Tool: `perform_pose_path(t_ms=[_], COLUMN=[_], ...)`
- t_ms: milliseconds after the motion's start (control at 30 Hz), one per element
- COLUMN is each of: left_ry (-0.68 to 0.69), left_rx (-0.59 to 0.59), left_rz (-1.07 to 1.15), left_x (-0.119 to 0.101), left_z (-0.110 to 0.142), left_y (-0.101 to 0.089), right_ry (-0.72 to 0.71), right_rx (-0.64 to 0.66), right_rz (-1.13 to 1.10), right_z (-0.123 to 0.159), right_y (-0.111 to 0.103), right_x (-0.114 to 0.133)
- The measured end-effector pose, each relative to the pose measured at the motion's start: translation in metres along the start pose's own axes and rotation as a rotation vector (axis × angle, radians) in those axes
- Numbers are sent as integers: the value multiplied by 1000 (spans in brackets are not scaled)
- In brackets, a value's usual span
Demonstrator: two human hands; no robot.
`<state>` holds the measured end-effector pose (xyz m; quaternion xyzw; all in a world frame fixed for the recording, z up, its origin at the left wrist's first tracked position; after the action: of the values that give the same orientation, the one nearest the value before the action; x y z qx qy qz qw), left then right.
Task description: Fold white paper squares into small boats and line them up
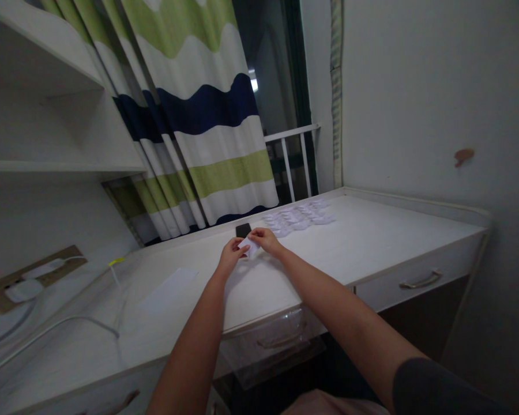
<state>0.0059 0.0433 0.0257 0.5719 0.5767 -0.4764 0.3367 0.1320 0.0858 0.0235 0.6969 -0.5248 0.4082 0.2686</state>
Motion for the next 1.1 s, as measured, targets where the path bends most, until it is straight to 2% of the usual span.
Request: perform_pose_path(t_ms=[133, 233, 333, 467, 567, 700, 900, 1100], left_ry=[-37, -29, 7, 92, 156, 194, 161, 154], left_rx=[42, 33, -9, -125, -172, -177, -188, -154], left_rz=[-16, -20, -51, -99, -148, -227, -238, -211], left_x=[3, 4, 4, 2, 1, -2, -4, 1], left_z=[0, -1, -3, -3, -2, -1, 0, -2], left_y=[2, 0, -3, -9, -12, -13, -13, -11], right_ry=[-10, -8, -31, -51, 3, 45, 60, 60], right_rx=[-4, 8, -48, -157, -35, 162, 141, 145], right_rz=[-33, -18, 35, 218, 319, 358, 321, 333], right_z=[-1, -2, -3, 1, 4, 5, 0, 2], right_y=[0, 1, 0, -4, 2, 10, 7, 6], right_x=[0, -2, -1, 3, 4, -2, -14, -8])
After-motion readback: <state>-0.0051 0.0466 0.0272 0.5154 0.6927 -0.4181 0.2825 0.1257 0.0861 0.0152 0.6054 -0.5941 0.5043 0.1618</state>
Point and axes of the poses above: each hand's wrist, its own z-axis away from the middle knuckle, its own y-axis out of the palm, x = y × z, the point moved 4 cm from there along -z, towards the middle knuckle, and after that the axes turned 6 degrees about x, right-handed, at the moved point
